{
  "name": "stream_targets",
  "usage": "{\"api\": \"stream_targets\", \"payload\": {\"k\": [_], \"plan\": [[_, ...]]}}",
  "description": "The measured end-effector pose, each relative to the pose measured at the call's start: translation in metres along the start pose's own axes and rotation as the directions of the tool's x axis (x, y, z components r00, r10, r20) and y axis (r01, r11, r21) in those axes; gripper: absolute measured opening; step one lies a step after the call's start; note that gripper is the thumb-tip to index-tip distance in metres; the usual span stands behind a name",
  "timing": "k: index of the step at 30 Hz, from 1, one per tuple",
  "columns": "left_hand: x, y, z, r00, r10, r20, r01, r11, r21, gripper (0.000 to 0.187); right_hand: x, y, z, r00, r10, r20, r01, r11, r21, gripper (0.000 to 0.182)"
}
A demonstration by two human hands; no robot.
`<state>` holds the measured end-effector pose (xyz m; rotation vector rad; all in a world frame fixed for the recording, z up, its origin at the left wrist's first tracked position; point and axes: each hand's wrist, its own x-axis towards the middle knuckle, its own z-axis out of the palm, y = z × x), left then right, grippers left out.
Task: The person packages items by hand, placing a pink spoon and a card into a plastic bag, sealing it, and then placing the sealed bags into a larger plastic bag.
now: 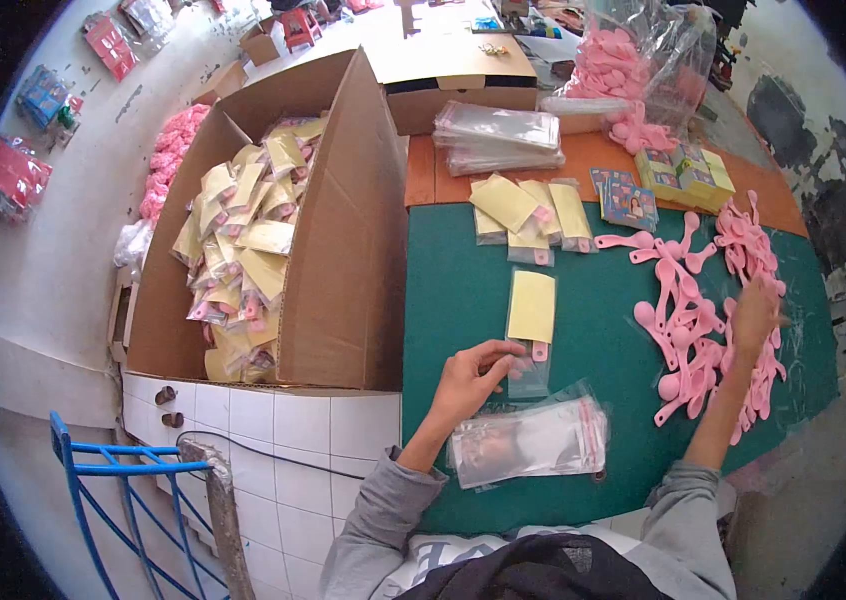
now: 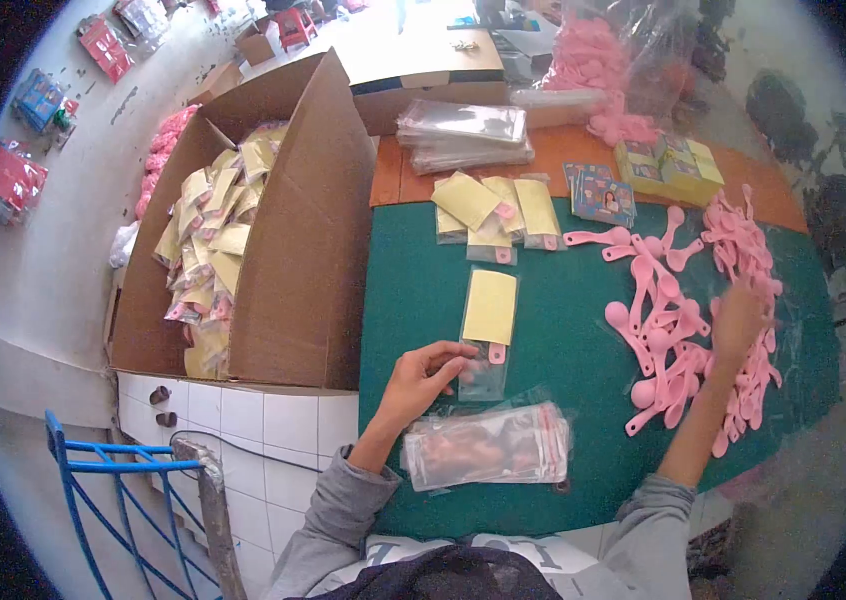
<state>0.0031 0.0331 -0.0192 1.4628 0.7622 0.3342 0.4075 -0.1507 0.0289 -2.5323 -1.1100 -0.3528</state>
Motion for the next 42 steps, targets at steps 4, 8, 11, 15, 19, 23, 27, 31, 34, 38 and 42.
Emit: {"api": "stream_targets", "payload": {"k": [4, 8, 11, 15, 19, 23, 27, 31, 34, 38, 42], "plan": [[0.002, 0.008, 0.006, 0.998, 0.007, 0.07, 0.007, 0.979, -0.206, 0.023, -0.017, -0.01, 0.03, 0.904, -0.404, -0.139, 0.386, 0.912, -0.138, 0.067], [-0.001, 0.004, 0.005, 0.991, 0.118, 0.06, -0.081, 0.899, -0.431, 0.026, -0.06, -0.192, 0.008, 0.749, -0.639, 0.173, 0.406, 0.65, 0.642, 0.059], [-0.005, 0.001, 0.0, 0.986, 0.167, 0.021, -0.138, 0.875, -0.464, 0.026, -0.084, -0.211, 0.035, 0.768, -0.635, 0.087, 0.385, 0.566, 0.729, 0.043], [-0.003, -0.002, 0.005, 0.987, 0.148, -0.068, -0.161, 0.943, -0.29, 0.02, -0.083, -0.206, 0.033, 0.8, -0.588, 0.121, 0.274, 0.536, 0.798, 0.024], [-0.003, 0.012, 0.006, 0.959, 0.268, -0.095, -0.249, 0.953, 0.173, 0.016, -0.085, -0.197, 0.035, 0.797, -0.584, 0.152, 0.181, 0.471, 0.863, 0.02], [-0.001, 0.008, 0.004, 0.918, 0.396, -0.04, -0.36, 0.869, 0.34, 0.016, -0.083, -0.193, 0.034, 0.752, -0.576, 0.321, -0.012, 0.475, 0.88, 0.015], [-0.004, 0.014, 0.007, 0.935, 0.354, 0.014, -0.343, 0.897, 0.28, 0.015, -0.09, -0.195, 0.045, 0.688, -0.478, 0.546, -0.511, 0.214, 0.832, 0.013], [0.001, 0.007, 0.008, 0.94, 0.342, -0.008, -0.327, 0.905, 0.272, 0.015, -0.095, -0.202, 0.047, 0.666, -0.382, 0.641, -0.659, 0.102, 0.745, 0.014], [0.0, 0.009, 0.013, 0.953, 0.291, -0.089, -0.264, 0.936, 0.234, 0.014, -0.1, -0.206, 0.053, 0.715, -0.312, 0.626, -0.623, 0.122, 0.773, 0.014], [0.004, 0.002, 0.015, 0.964, 0.215, -0.157, -0.184, 0.964, 0.189, 0.014, -0.103, -0.208, 0.058, 0.747, -0.255, 0.614, -0.588, 0.178, 0.789, 0.014], [0.004, 0.001, 0.015, 0.978, 0.129, -0.165, -0.099, 0.98, 0.174, 0.016, -0.102, -0.206, 0.064, 0.742, -0.242, 0.625, -0.593, 0.197, 0.781, 0.012]]}}
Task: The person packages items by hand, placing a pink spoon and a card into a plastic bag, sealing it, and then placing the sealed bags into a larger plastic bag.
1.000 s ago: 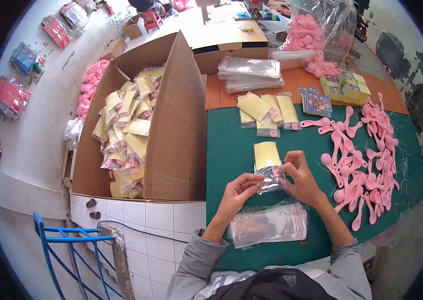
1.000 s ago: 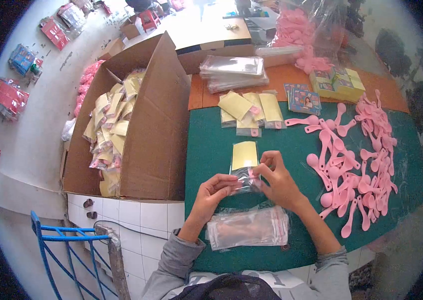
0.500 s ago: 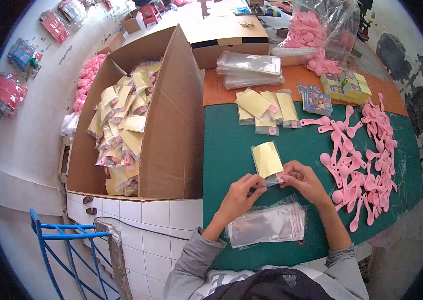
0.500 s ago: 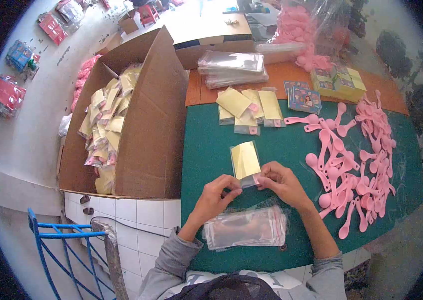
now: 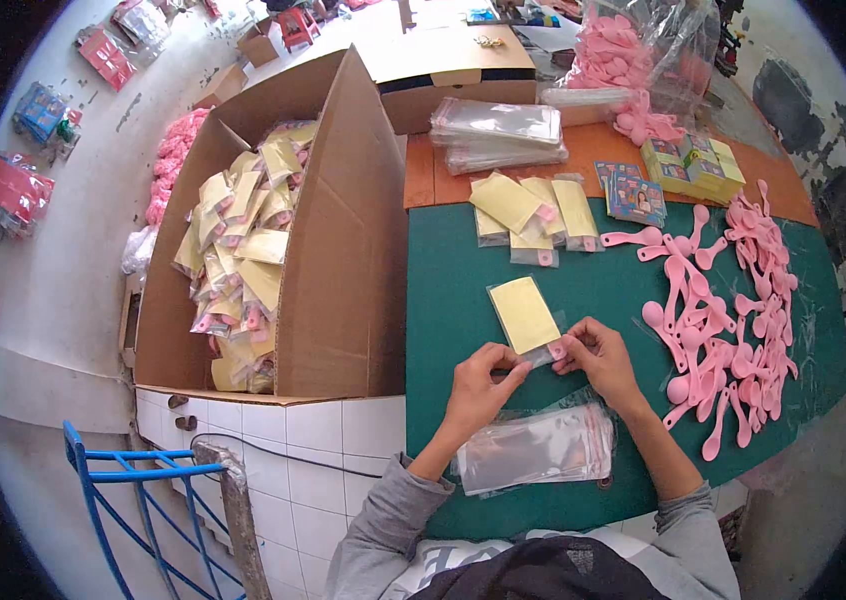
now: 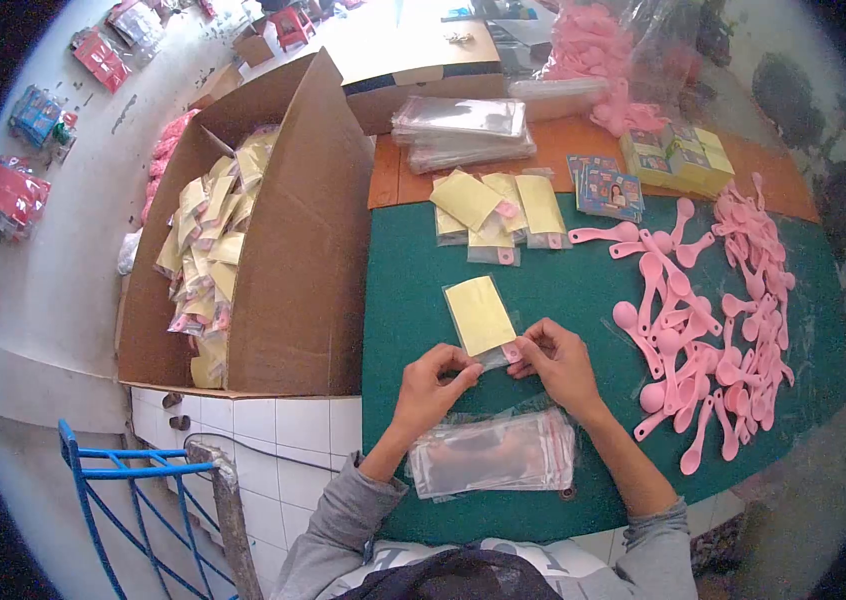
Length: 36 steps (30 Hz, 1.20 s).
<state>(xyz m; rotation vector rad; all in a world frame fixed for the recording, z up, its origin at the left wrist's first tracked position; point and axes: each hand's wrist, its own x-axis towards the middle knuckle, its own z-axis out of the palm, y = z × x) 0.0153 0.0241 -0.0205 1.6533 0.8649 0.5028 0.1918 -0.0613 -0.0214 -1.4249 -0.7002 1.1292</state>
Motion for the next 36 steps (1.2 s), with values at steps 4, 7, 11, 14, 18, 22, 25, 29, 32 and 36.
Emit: {"api": "stream_targets", "payload": {"k": [4, 7, 11, 14, 18, 22, 25, 29, 32, 36], "plan": [[0.0, 0.002, 0.004, 0.997, -0.031, -0.067, 0.024, 0.994, -0.11, 0.022, 0.002, -0.001, 0.001, 1.0, 0.003, -0.016, -0.004, 1.0, -0.022, 0.011], [0.001, 0.0, 0.005, 0.996, -0.033, -0.085, 0.022, 0.991, -0.13, 0.024, 0.002, 0.001, 0.002, 0.999, -0.008, -0.049, 0.008, 1.0, -0.013, 0.013], [0.001, -0.006, 0.006, 0.998, -0.045, -0.053, 0.036, 0.985, -0.169, 0.018, 0.002, 0.001, 0.002, 0.999, -0.018, -0.029, 0.018, 1.0, 0.004, 0.013], [0.001, -0.006, 0.004, 1.0, -0.016, -0.007, 0.015, 0.991, -0.131, 0.016, 0.001, -0.002, 0.004, 1.0, -0.02, -0.022, 0.02, 1.0, 0.007, 0.015], [-0.001, -0.004, 0.005, 1.0, 0.028, -0.015, -0.029, 0.992, -0.121, 0.022, 0.001, -0.003, 0.004, 1.0, -0.019, -0.006, 0.019, 0.999, -0.043, 0.022], [-0.001, 0.014, -0.003, 0.998, 0.061, -0.029, -0.063, 0.995, -0.078, 0.035, 0.001, -0.002, -0.003, 0.999, -0.034, 0.04, 0.037, 0.995, -0.096, 0.023], [0.013, 0.053, -0.016, 0.972, 0.237, 0.005, -0.237, 0.971, 0.029, 0.04, -0.004, -0.027, -0.033, 0.968, -0.222, 0.118, 0.25, 0.796, -0.551, 0.022], [0.046, 0.083, -0.023, 0.876, 0.475, -0.081, -0.455, 0.87, 0.189, 0.041, -0.038, -0.058, -0.088, 0.938, -0.344, 0.047, 0.107, 0.156, -0.982, 0.018], [0.056, 0.068, -0.011, 0.84, 0.541, 0.03, -0.504, 0.76, 0.41, 0.038, -0.052, -0.045, -0.114, 0.959, -0.216, -0.182, -0.207, -0.101, -0.973, 0.023], [0.001, 0.035, 0.017, 0.872, 0.298, 0.388, -0.456, 0.784, 0.422, 0.033, -0.047, -0.028, -0.128, 0.949, -0.209, -0.236, -0.27, -0.158, -0.95, 0.017]]}}
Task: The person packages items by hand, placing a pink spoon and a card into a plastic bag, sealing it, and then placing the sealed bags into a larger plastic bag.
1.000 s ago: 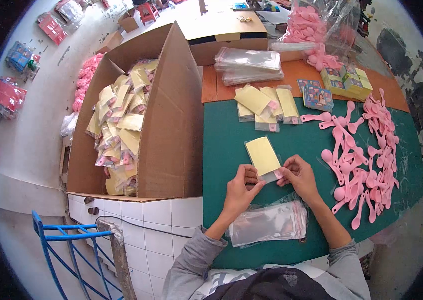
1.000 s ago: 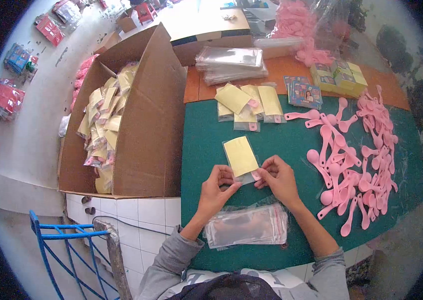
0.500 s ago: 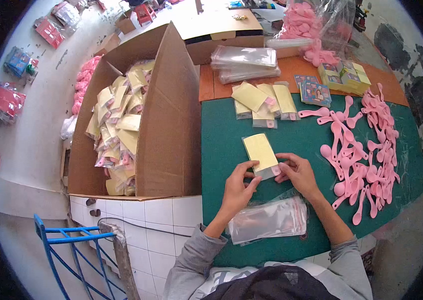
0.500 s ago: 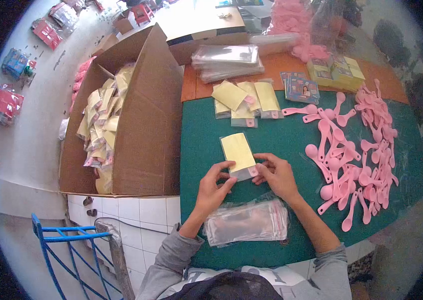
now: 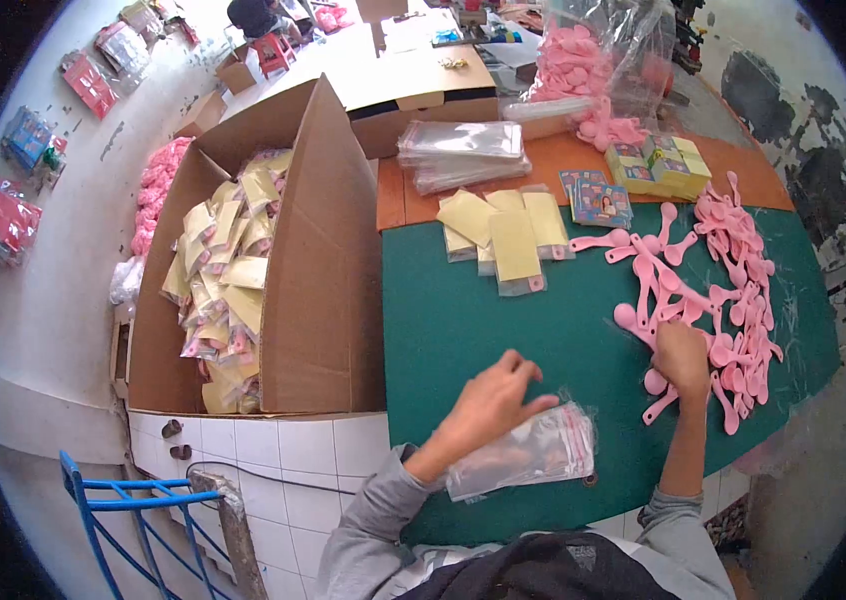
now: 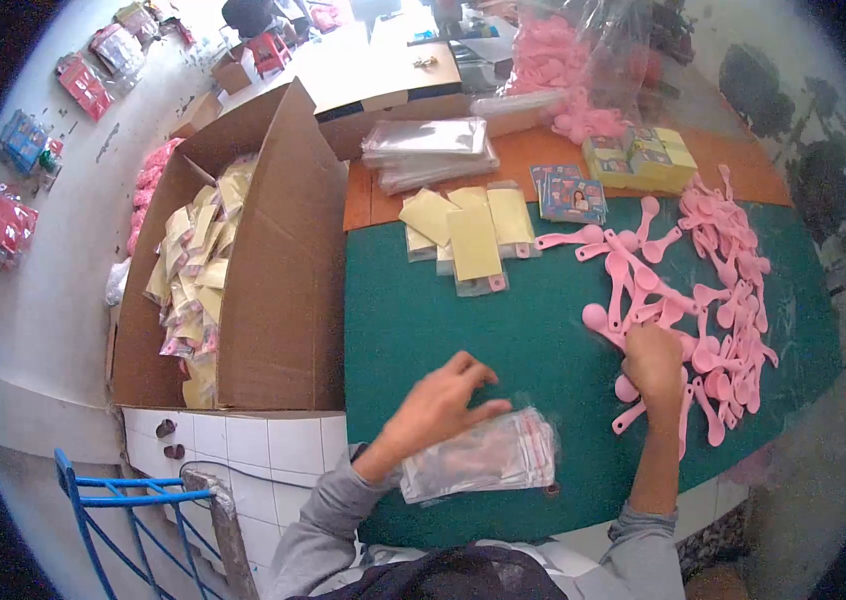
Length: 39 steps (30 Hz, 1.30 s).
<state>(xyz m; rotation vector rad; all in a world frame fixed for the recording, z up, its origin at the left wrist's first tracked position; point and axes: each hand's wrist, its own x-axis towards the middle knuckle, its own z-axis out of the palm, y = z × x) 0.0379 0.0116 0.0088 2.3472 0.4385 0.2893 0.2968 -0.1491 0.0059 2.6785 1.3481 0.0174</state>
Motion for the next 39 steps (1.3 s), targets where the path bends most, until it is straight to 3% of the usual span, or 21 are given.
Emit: {"api": "stream_targets", "payload": {"k": [1, 3, 6, 9, 10, 11, 13, 16, 20, 23, 28, 32, 39], "plan": [[-0.006, 0.006, 0.005, 0.999, -0.039, 0.032, 0.038, 0.998, 0.046, 0.035, 0.0, 0.003, -0.004, 1.0, 0.02, 0.0, -0.02, 0.999, 0.028, 0.017], [-0.011, 0.006, 0.013, 1.0, -0.022, 0.004, 0.023, 0.999, -0.042, 0.034, 0.005, 0.009, -0.012, 0.997, 0.081, 0.004, -0.081, 0.988, 0.129, 0.015], [-0.012, 0.0, 0.018, 0.999, -0.003, 0.05, 0.012, 0.982, -0.188, 0.034, 0.001, 0.006, -0.033, 0.952, -0.04, -0.305, 0.113, 0.968, 0.224, 0.014], [-0.007, -0.002, 0.009, 0.992, -0.009, 0.123, 0.05, 0.939, -0.34, 0.031, 0.005, -0.013, -0.044, 0.879, 0.104, -0.466, 0.151, 0.865, 0.478, 0.012], [-0.007, -0.002, 0.005, 0.989, -0.015, 0.144, 0.071, 0.919, -0.389, 0.029, 0.002, -0.026, -0.055, 0.852, 0.17, -0.496, 0.177, 0.797, 0.577, 0.012], [-0.006, -0.006, 0.004, 0.993, -0.032, 0.109, 0.077, 0.894, -0.441, 0.027, 0.001, -0.031, -0.05, 0.855, 0.213, -0.474, 0.253, 0.627, 0.737, 0.012], [-0.008, -0.016, 0.007, 0.996, -0.073, 0.049, 0.087, 0.838, -0.539, 0.023, -0.008, -0.044, -0.037, 0.874, 0.278, -0.397, 0.358, 0.182, 0.916, 0.011], [-0.006, -0.024, 0.011, 0.972, -0.211, 0.105, 0.175, 0.348, -0.921, 0.021, -0.013, -0.058, -0.038, 0.888, 0.181, -0.422, 0.37, 0.264, 0.891, 0.012], [-0.005, -0.023, 0.003, 0.955, -0.255, 0.151, 0.256, 0.453, -0.854, 0.025, -0.014, -0.069, -0.03, 0.894, 0.132, -0.428, 0.365, 0.336, 0.868, 0.014], [-0.005, -0.025, 0.006, 0.96, -0.244, 0.138, 0.248, 0.507, -0.826, 0.025, -0.017, -0.077, -0.034, 0.884, 0.083, -0.461, 0.428, 0.252, 0.868, 0.013], [-0.005, -0.022, 0.001, 0.943, -0.295, 0.153, 0.288, 0.492, -0.822, 0.03, -0.02, -0.081, -0.035, 0.897, 0.065, -0.438, 0.414, 0.228, 0.881, 0.012], [-0.006, -0.017, -0.003, 0.947, -0.279, 0.162, 0.269, 0.406, -0.873, 0.033, -0.018, -0.08, -0.036, 0.886, 0.012, -0.463, 0.444, 0.26, 0.857, 0.012], [0.0, -0.01, 0.0, 0.964, -0.216, 0.156, 0.233, 0.399, -0.887, 0.031, -0.021, -0.087, -0.042, 0.918, -0.092, -0.386, 0.395, 0.311, 0.864, 0.01]]}}
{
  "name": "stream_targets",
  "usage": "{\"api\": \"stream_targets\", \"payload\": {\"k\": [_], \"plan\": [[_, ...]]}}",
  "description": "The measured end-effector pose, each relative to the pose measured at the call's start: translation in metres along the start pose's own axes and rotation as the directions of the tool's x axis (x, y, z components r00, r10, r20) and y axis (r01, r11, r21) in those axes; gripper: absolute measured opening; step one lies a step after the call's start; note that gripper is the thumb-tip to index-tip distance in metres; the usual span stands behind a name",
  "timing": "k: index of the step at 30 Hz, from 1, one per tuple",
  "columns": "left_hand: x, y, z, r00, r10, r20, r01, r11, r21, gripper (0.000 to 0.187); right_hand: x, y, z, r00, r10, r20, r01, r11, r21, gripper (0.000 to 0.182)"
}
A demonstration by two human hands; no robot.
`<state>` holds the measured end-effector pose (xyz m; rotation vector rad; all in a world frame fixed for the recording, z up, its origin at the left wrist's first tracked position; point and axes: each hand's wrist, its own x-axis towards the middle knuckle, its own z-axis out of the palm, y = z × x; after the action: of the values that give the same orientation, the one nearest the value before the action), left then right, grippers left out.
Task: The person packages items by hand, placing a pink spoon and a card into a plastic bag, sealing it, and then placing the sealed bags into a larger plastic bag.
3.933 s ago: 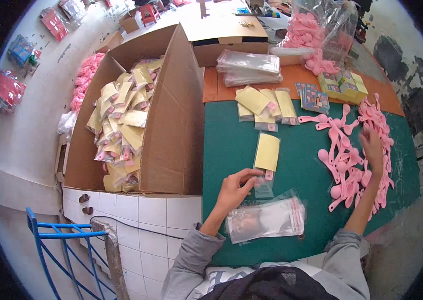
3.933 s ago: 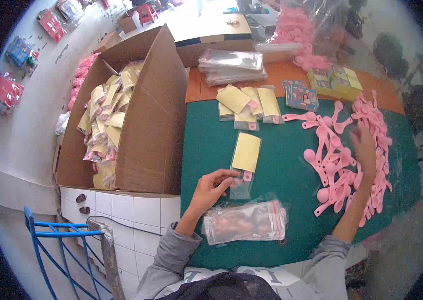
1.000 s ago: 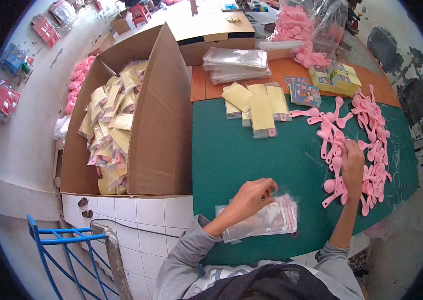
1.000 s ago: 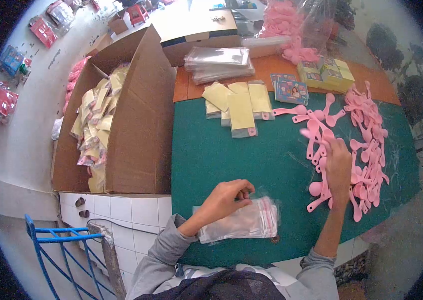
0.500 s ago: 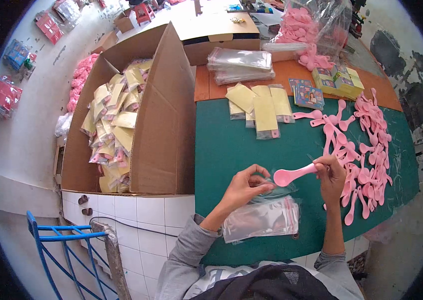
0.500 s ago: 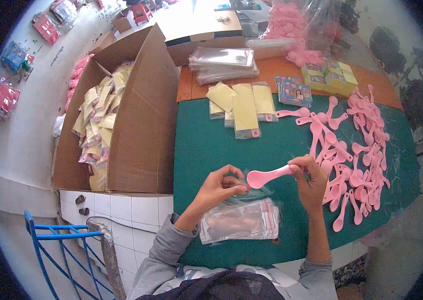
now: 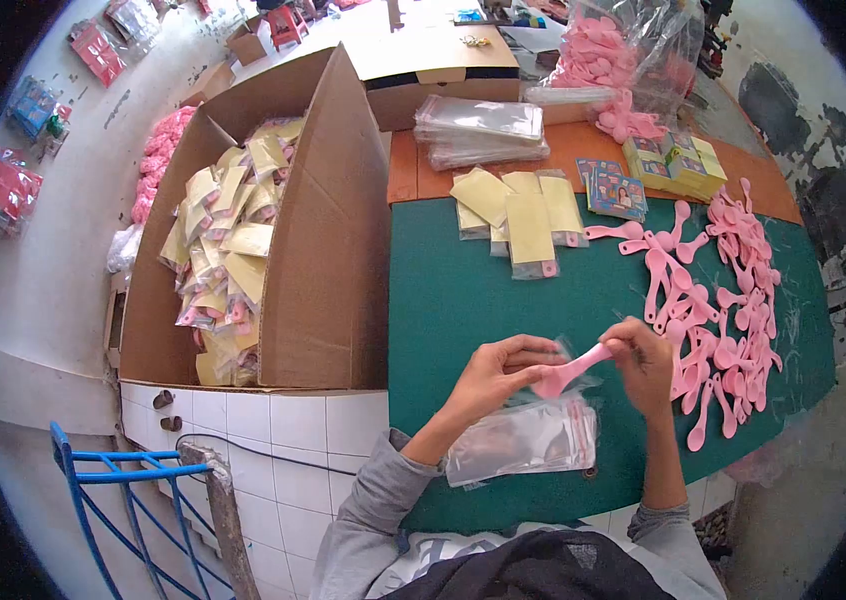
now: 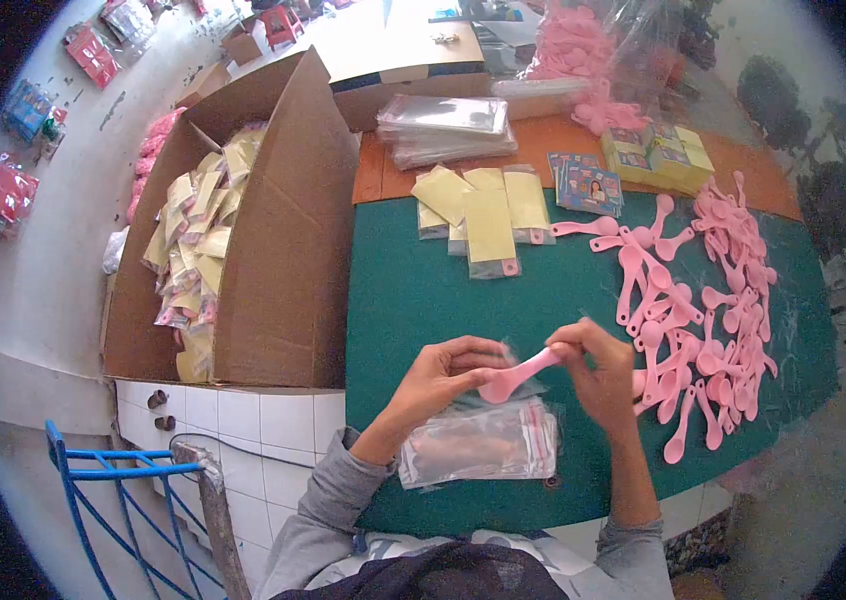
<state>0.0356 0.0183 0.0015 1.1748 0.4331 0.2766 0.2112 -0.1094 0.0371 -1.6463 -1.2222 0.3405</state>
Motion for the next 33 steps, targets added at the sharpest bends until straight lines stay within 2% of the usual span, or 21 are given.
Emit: {"api": "stream_targets", "payload": {"k": [2, 5, 8, 11, 14, 17, 18, 20, 21, 22, 23, 24, 25, 26, 27, 29, 30, 33], "plan": [[0.001, 0.001, 0.003, 0.999, 0.026, 0.032, -0.026, 1.0, -0.01, 0.032, -0.001, -0.004, 0.012, 0.999, -0.009, 0.047, 0.008, 1.0, 0.008, 0.011], [-0.001, 0.004, 0.014, 0.985, 0.152, -0.086, -0.16, 0.983, -0.091, 0.029, -0.003, -0.011, 0.02, 0.996, 0.091, -0.01, -0.089, 0.984, 0.154, 0.019], [-0.002, 0.002, -0.01, 0.995, 0.077, 0.06, -0.086, 0.981, 0.176, 0.03, -0.004, 0.0, 0.017, 0.992, 0.11, -0.065, -0.098, 0.981, 0.165, 0.026], [-0.005, 0.0, -0.019, 0.981, 0.067, 0.184, -0.101, 0.978, 0.182, 0.035, 0.003, -0.009, 0.023, 0.994, -0.028, -0.109, 0.052, 0.975, 0.216, 0.024], [-0.012, 0.024, -0.01, 0.991, 0.108, 0.081, -0.117, 0.987, 0.114, 0.032, 0.017, -0.01, 0.016, 0.979, -0.142, 0.143, 0.118, 0.979, 0.164, 0.037], [-0.017, 0.029, -0.016, 0.984, 0.178, 0.005, -0.177, 0.978, 0.108, 0.031, 0.046, -0.037, 0.03, 0.832, -0.489, 0.262, 0.441, 0.87, 0.221, 0.053], [-0.017, 0.028, -0.013, 0.953, 0.292, -0.075, -0.29, 0.956, 0.044, 0.032, 0.063, -0.031, 0.025, 0.826, -0.468, 0.315, 0.423, 0.883, 0.203, 0.07], [-0.016, 0.023, -0.018, 0.914, 0.376, -0.153, -0.384, 0.923, -0.029, 0.036, 0.123, 0.018, 0.01, 0.924, -0.38, 0.035, 0.378, 0.925, 0.041, 0.057], [-0.016, 0.02, -0.021, 0.89, 0.413, -0.193, -0.431, 0.9, -0.062, 0.037, 0.159, 0.057, -0.009, 0.947, -0.313, -0.076, 0.282, 0.918, -0.279, 0.049], [-0.019, 0.019, -0.024, 0.847, 0.507, -0.159, -0.508, 0.86, 0.042, 0.044, 0.177, 0.076, -0.022, 0.968, -0.192, -0.159, 0.091, 0.866, -0.492, 0.048], [-0.02, 0.02, -0.022, 0.83, 0.541, -0.135, -0.547, 0.837, -0.003, 0.047, 0.194, 0.101, -0.038, 0.99, 0.082, -0.118, -0.138, 0.767, -0.626, 0.05], [-0.02, 0.021, -0.019, 0.81, 0.576, -0.11, -0.583, 0.811, -0.046, 0.049, 0.204, 0.123, -0.045, 0.928, 0.351, -0.124, -0.321, 0.587, -0.743, 0.052], [-0.018, 0.024, -0.017, 0.786, 0.612, -0.086, -0.618, 0.781, -0.089, 0.052, 0.203, 0.137, -0.038, 0.913, 0.33, -0.239, -0.393, 0.56, -0.729, 0.05], [-0.015, 0.025, -0.017, 0.763, 0.64, -0.09, -0.644, 0.765, -0.014, 0.053, 0.195, 0.15, -0.029, 0.886, 0.305, -0.35, -0.463, 0.533, -0.708, 0.048], [-0.016, 0.024, -0.017, 0.794, 0.591, -0.142, -0.594, 0.804, 0.028, 0.054, 0.191, 0.163, -0.023, 0.846, 0.278, -0.456, -0.532, 0.505, -0.68, 0.046], [-0.018, 0.018, -0.015, 0.839, 0.481, -0.257, -0.474, 0.876, 0.09, 0.055, 0.195, 0.199, -0.026, 0.863, 0.163, -0.479, -0.486, 0.528, -0.697, 0.045], [-0.018, 0.02, -0.012, 0.826, 0.501, -0.257, -0.494, 0.864, 0.099, 0.055, 0.192, 0.197, -0.025, 0.865, 0.112, -0.489, -0.467, 0.535, -0.704, 0.044], [-0.015, 0.012, -0.011, 0.771, 0.589, -0.243, -0.558, 0.808, 0.189, 0.055, 0.188, 0.179, -0.027, 0.891, 0.033, -0.453, -0.432, 0.372, -0.822, 0.043]]}}
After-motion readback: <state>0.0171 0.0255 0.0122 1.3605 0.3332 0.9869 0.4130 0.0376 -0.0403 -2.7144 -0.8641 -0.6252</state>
